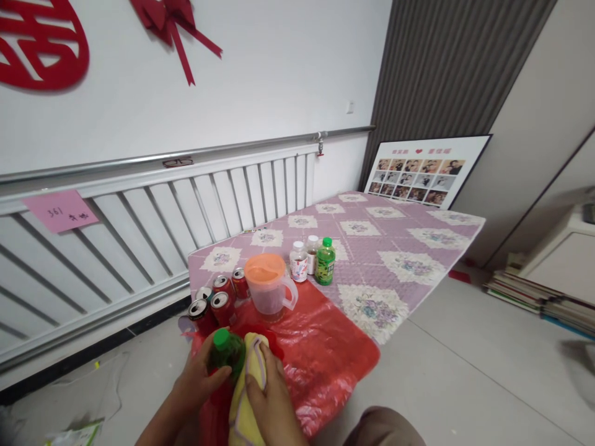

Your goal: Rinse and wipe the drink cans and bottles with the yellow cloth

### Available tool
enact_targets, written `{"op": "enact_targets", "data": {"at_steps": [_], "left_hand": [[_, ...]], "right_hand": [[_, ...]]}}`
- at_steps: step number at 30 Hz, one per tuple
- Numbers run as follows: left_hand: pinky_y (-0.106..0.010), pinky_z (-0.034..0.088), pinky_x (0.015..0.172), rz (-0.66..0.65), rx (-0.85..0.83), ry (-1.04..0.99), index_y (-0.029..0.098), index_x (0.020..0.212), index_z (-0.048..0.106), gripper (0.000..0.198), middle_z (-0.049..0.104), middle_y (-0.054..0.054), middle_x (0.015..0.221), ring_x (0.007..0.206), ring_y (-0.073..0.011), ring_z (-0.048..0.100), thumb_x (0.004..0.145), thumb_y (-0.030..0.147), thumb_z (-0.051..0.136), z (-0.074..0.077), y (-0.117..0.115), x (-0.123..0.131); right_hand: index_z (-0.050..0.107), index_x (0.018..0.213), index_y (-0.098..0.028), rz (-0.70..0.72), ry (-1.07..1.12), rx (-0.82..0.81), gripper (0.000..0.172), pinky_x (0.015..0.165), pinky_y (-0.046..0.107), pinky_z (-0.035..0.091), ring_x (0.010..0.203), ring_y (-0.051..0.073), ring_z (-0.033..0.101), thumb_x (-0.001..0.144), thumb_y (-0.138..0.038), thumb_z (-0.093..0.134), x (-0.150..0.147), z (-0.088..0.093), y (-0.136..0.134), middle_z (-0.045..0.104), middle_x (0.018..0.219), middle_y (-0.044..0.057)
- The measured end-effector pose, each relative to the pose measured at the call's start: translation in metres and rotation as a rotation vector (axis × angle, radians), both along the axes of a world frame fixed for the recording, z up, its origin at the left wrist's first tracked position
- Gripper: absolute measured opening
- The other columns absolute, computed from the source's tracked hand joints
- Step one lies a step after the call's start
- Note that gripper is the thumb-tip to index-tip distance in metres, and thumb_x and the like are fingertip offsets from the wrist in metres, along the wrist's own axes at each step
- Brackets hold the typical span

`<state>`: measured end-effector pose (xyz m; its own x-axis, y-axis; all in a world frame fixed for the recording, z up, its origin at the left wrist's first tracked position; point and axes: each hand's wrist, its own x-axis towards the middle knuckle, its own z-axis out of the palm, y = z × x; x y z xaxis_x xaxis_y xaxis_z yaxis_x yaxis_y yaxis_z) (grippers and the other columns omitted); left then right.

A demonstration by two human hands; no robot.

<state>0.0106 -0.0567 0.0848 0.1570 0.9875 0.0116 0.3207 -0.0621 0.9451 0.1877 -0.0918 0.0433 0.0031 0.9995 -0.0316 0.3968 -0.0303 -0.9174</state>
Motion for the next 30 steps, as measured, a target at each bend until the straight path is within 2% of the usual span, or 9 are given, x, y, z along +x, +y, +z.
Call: {"op": "enact_targets", "data": {"at_steps": [5,7,10,14,17,19,21,27,30], "left_hand": [[-0.042,0.051,0.095,0.223,0.017,0.199,0.019,0.117,0.049,0.051,0.066,-0.009,0.112,0.104,-0.0267,0.065,0.068,0.026,0.064,0.019,-0.011,0.019],[-0.043,0.052,0.093,0.284,0.019,0.243,0.018,0.114,0.048,0.05,0.065,-0.009,0.109,0.101,-0.0273,0.065,0.068,0.027,0.066,0.024,-0.013,0.024],[-0.044,0.051,0.092,0.318,0.009,0.249,0.017,0.113,0.049,0.053,0.064,-0.011,0.11,0.102,-0.0293,0.065,0.065,0.027,0.069,0.022,-0.012,0.025],[-0.046,0.045,0.103,0.224,0.105,0.123,0.017,0.13,0.043,0.071,0.056,-0.014,0.131,0.121,-0.031,0.056,0.065,0.025,0.068,0.003,-0.003,0.014],[-0.046,0.039,0.11,0.007,0.123,-0.02,0.018,0.139,0.039,0.075,0.047,-0.014,0.144,0.133,-0.0313,0.046,0.069,0.027,0.067,-0.01,0.004,0.001],[-0.045,0.042,0.107,-0.065,0.077,-0.059,0.018,0.136,0.045,0.068,0.054,-0.013,0.139,0.13,-0.0307,0.049,0.072,0.029,0.066,-0.015,0.008,-0.005],[-0.043,0.045,0.104,-0.044,0.057,-0.066,0.018,0.13,0.051,0.062,0.06,-0.012,0.131,0.124,-0.03,0.054,0.072,0.03,0.067,-0.016,0.01,-0.006],[-0.047,0.051,0.093,0.25,0.124,0.196,0.018,0.12,0.053,0.06,0.063,-0.01,0.114,0.107,-0.0296,0.061,0.065,0.033,0.07,-0.007,0.005,0.012],[-0.05,0.048,0.095,0.275,0.214,0.34,0.018,0.117,0.056,0.055,0.061,-0.01,0.112,0.107,-0.0313,0.059,0.067,0.036,0.07,-0.002,0.003,0.018]], "right_hand": [[0.039,0.143,-0.018,-0.044,0.06,0.2,0.059,0.115,0.036,0.032,0.138,0.02,0.039,0.085,-0.026,0.048,-0.003,0.022,-0.001,0.042,0.147,0.011],[0.04,0.142,-0.018,-0.049,0.06,0.21,0.058,0.114,0.037,0.033,0.137,0.021,0.04,0.085,-0.025,0.048,-0.002,0.016,0.002,0.044,0.146,0.012],[0.042,0.141,-0.013,-0.028,0.031,0.115,0.059,0.113,0.041,0.035,0.136,0.025,0.042,0.084,-0.024,0.05,-0.002,-0.008,0.006,0.048,0.143,0.016],[0.043,0.142,-0.01,-0.006,0.017,0.031,0.06,0.112,0.044,0.035,0.136,0.027,0.043,0.084,-0.024,0.051,0.0,-0.038,0.008,0.049,0.143,0.018],[0.041,0.143,-0.011,0.0,0.041,0.024,0.061,0.113,0.043,0.034,0.138,0.025,0.04,0.084,-0.025,0.051,0.001,-0.045,0.006,0.048,0.145,0.017],[0.041,0.143,-0.012,-0.007,0.056,0.026,0.061,0.114,0.044,0.032,0.139,0.025,0.04,0.084,-0.024,0.051,0.001,-0.042,0.006,0.046,0.146,0.016],[0.041,0.143,-0.014,-0.025,0.079,0.054,0.061,0.115,0.043,0.031,0.139,0.025,0.039,0.084,-0.024,0.051,0.0,-0.035,0.005,0.045,0.148,0.014],[0.036,0.145,-0.02,-0.051,0.115,0.211,0.061,0.115,0.038,0.031,0.14,0.021,0.036,0.086,-0.026,0.05,-0.002,0.0,0.004,0.04,0.15,0.011],[0.039,0.144,-0.02,-0.035,0.07,0.219,0.059,0.115,0.039,0.031,0.139,0.021,0.038,0.086,-0.024,0.049,-0.002,-0.003,0.007,0.043,0.148,0.011]]}}
